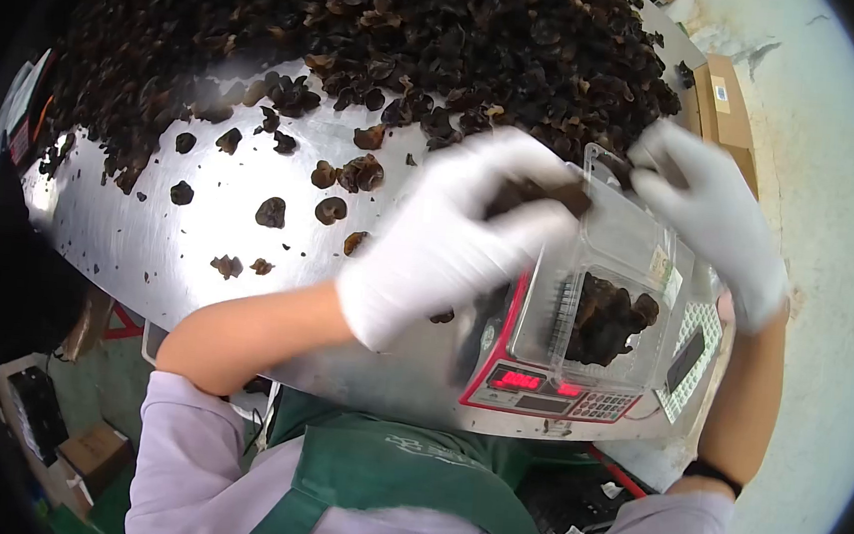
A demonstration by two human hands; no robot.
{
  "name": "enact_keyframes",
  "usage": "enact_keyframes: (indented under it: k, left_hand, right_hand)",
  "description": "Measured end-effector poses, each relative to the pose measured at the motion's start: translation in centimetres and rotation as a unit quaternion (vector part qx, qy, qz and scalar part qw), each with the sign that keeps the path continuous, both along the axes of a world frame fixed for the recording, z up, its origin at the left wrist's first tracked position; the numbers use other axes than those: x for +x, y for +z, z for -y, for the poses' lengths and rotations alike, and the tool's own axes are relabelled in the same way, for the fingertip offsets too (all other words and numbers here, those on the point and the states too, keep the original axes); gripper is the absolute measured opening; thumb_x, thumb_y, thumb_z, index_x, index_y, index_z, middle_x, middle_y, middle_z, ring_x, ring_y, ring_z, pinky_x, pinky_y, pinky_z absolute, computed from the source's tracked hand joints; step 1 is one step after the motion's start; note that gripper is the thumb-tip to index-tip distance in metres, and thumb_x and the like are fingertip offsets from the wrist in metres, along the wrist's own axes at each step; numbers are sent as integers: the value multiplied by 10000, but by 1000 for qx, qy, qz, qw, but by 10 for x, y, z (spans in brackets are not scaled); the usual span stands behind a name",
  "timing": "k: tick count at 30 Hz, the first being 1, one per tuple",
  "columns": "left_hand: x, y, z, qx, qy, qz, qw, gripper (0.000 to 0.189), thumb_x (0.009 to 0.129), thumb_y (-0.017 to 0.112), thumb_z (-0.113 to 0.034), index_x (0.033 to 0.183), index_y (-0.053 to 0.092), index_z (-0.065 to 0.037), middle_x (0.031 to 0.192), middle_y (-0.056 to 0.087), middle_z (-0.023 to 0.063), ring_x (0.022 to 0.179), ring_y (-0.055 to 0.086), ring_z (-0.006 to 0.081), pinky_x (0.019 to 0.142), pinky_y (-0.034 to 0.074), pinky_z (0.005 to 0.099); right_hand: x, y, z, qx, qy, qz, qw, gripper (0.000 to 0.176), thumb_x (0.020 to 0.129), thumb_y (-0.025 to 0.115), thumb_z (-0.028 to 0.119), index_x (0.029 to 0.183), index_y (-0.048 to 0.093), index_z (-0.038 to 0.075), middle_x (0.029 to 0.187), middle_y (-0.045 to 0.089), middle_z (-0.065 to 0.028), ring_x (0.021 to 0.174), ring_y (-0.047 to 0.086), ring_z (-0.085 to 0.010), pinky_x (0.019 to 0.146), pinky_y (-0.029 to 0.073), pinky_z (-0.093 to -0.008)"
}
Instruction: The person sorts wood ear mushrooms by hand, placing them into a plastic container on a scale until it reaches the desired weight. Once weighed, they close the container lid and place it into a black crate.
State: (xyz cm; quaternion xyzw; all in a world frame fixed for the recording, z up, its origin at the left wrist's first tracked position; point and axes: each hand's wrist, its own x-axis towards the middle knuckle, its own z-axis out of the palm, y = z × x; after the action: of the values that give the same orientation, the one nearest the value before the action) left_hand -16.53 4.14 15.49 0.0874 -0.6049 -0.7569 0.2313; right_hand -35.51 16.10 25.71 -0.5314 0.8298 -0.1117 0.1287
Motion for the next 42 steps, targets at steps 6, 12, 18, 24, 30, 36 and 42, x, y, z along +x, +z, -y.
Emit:
enact_keyframes:
  k: [6, 12, 18, 24, 30, 36, 42]
  left_hand:
    - [-49, -19, -95, -524, -5, -63, 849, 405, 741, 793, -253, 1108, 652, -155, 1145, 645, 58, 961, 667, 237, 741, 555, 329]
    - [-27, -21, -71, -505, 57, -110, 854, 305, 756, 749, -275, 1038, 701, -170, 1046, 666, 12, 917, 664, 243, 756, 538, 384]
    - [-11, -122, 39, -579, 96, 177, 790, 250, 809, 755, -194, 1046, 693, -147, 998, 624, 70, 953, 638, 270, 772, 524, 379]
    - [-1, -133, 39, -594, -35, 180, 783, 195, 803, 759, -197, 969, 684, -127, 963, 608, 75, 939, 627, 287, 791, 524, 404]
    - [38, -80, 67, -28, 39, 189, 981, 153, 945, 662, -183, 837, 650, -75, 879, 667, -4, 784, 582, 77, 710, 479, 254]
    - [62, -81, 85, 379, 87, 98, 916, 88, 1009, 572, -205, 974, 597, -129, 951, 649, 55, 767, 544, 78, 715, 467, 236]
    - [40, -114, 66, -315, 85, 60, 943, 541, 839, 651, 64, 1341, 590, -129, 1038, 615, 78, 961, 614, 233, 828, 509, 322]
  right_hand:
    - [17, -18, -128, 65, -135, 49, 987, 272, 818, 682, 12, 1090, 664, 18, 795, 642, -75, 680, 578, -139, 656, 484, -286]
    - [30, -19, -166, 5, -178, 79, 981, 383, 800, 701, -11, 1178, 647, 19, 838, 649, -77, 755, 615, -127, 687, 495, -270]
    - [24, -3, -115, -83, -45, -21, 995, 221, 838, 644, -14, 1056, 666, 9, 855, 656, -109, 753, 628, -213, 703, 499, -328]
    - [29, -40, 6, 28, 147, -34, 988, 107, 857, 638, 137, 930, 662, 62, 874, 680, -135, 863, 666, -335, 773, 531, -407]
    - [43, -129, 92, 348, 168, -66, 920, 220, 828, 697, 170, 1001, 693, 35, 938, 714, -177, 951, 691, -358, 838, 553, -432]
    - [53, -174, 100, 363, 267, -159, 878, 286, 609, 824, 3, 888, 761, 2, 920, 741, -174, 911, 735, -319, 760, 599, -365]
    - [53, -144, 84, 319, 199, -37, 926, 342, 770, 733, 143, 1085, 658, 33, 959, 690, -233, 949, 687, -382, 841, 553, -462]
